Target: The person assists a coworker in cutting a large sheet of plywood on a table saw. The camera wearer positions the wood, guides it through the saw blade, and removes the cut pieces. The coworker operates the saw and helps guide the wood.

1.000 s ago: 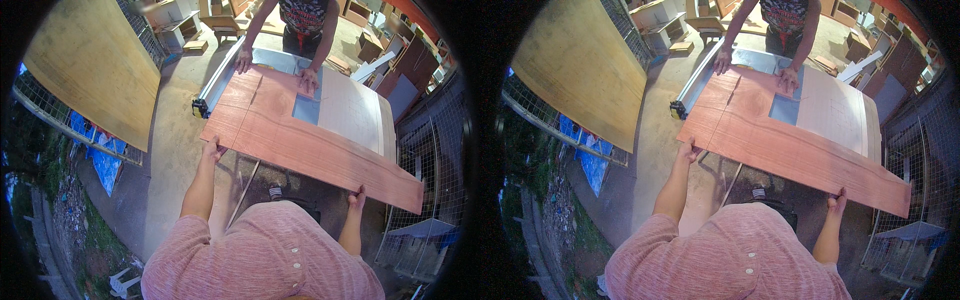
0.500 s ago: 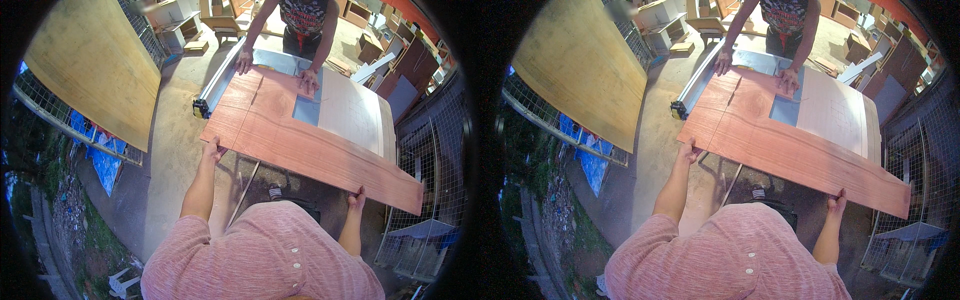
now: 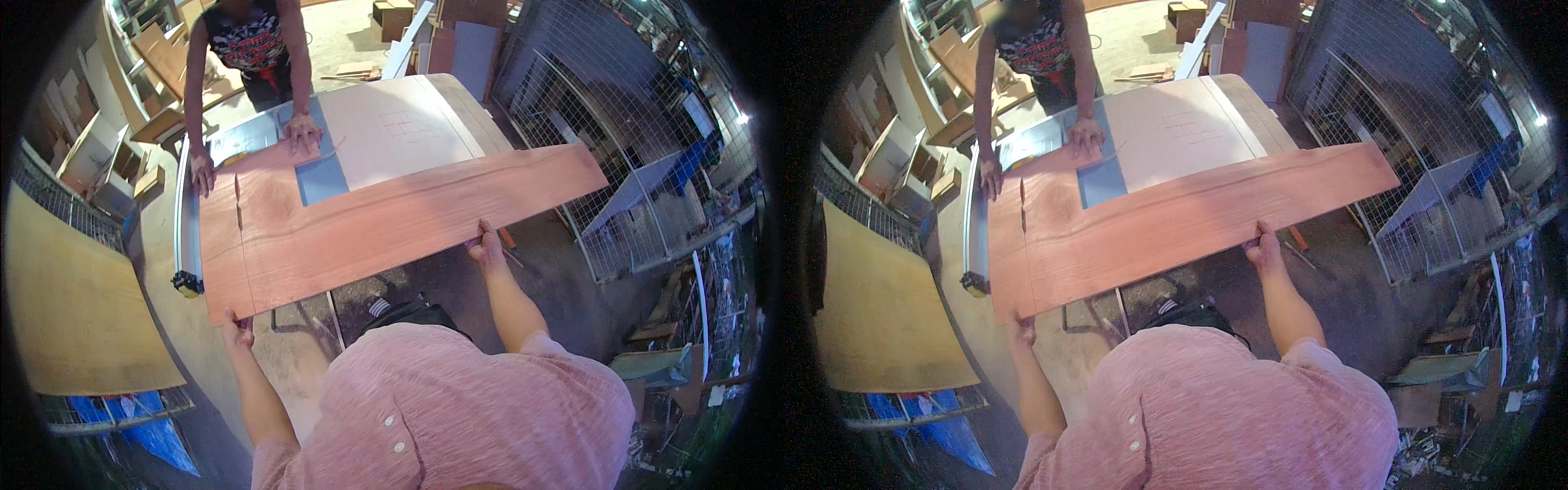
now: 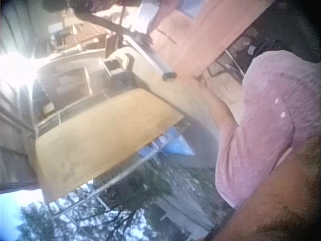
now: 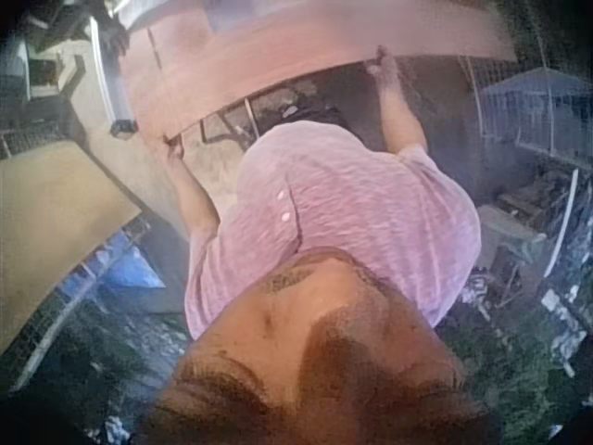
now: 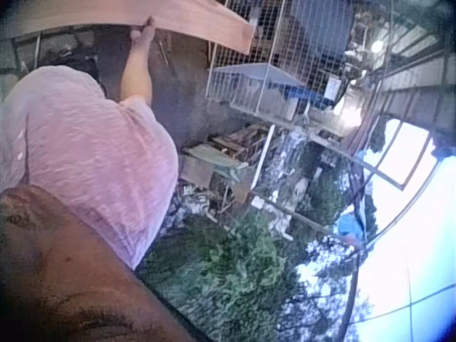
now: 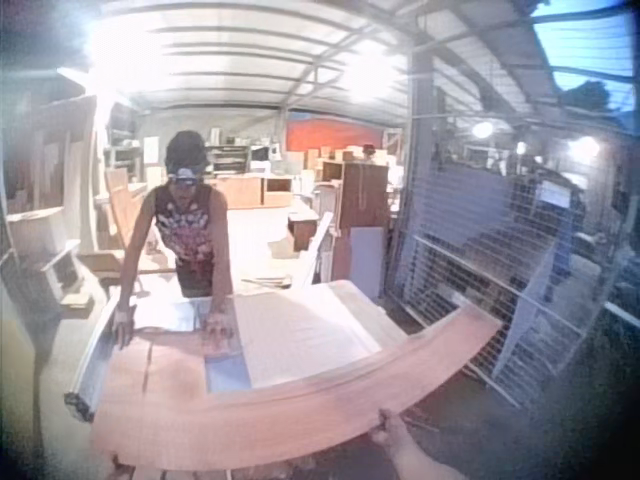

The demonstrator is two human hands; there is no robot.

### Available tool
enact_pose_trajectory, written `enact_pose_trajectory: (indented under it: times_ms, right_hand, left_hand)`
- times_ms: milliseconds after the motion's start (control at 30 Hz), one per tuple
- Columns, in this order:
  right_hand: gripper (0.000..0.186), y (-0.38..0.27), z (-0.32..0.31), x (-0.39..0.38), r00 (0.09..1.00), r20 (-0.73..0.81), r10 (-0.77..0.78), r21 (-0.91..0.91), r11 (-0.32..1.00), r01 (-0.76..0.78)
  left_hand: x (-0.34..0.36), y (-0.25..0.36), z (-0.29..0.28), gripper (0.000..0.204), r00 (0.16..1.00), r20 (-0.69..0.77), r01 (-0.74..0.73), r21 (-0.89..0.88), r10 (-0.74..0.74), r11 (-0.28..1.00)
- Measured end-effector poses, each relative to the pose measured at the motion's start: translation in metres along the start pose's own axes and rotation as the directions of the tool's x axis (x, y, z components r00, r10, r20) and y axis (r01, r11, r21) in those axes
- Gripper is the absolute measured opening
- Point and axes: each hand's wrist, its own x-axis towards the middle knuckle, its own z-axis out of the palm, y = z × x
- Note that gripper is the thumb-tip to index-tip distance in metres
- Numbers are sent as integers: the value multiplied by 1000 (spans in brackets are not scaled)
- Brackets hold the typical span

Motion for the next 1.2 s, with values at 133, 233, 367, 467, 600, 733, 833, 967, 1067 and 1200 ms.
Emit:
enact_pose_trajectory:
  times_ms: [133,233,367,467,600,733,833,967,1067,1200]
  right_hand:
    - [44,-34,-14,21,996,25,-91,132,987,87]
    - [47,-43,-32,41,983,75,-167,81,984,161]
    - [45,-45,-47,52,980,160,-116,57,993,108]
    - [42,-39,-39,49,989,95,-115,-20,993,117]
    - [39,-48,-51,54,990,115,-87,-40,995,92]
    - [39,-53,-47,49,989,78,-128,-80,988,134]
    - [40,-55,-53,54,986,134,-98,-34,994,103]
    - [43,-55,-48,48,987,140,-81,4,997,81]
    - [45,-54,-49,50,991,102,-89,24,996,86]
    - [47,-51,-44,45,991,108,-75,34,997,72]
  left_hand:
    - [7,4,-2,29,999,-19,27,2,-27,1000]
    - [-10,8,5,30,998,-45,39,-48,-41,998]
    - [-17,10,7,32,1000,-24,21,5,-21,1000]
    - [-5,14,-9,33,999,14,32,-7,-32,999]
    - [-11,6,9,32,1000,-20,20,-12,-20,1000]
    - [-15,7,11,28,998,-70,-6,41,9,999]
    - [-18,6,14,26,999,-54,6,74,-2,997]
    - [-23,8,13,24,999,-46,11,76,-8,997]
    - [-27,9,16,23,997,-79,8,102,1,995]
    - [-30,10,18,25,998,-69,1,86,5,996]
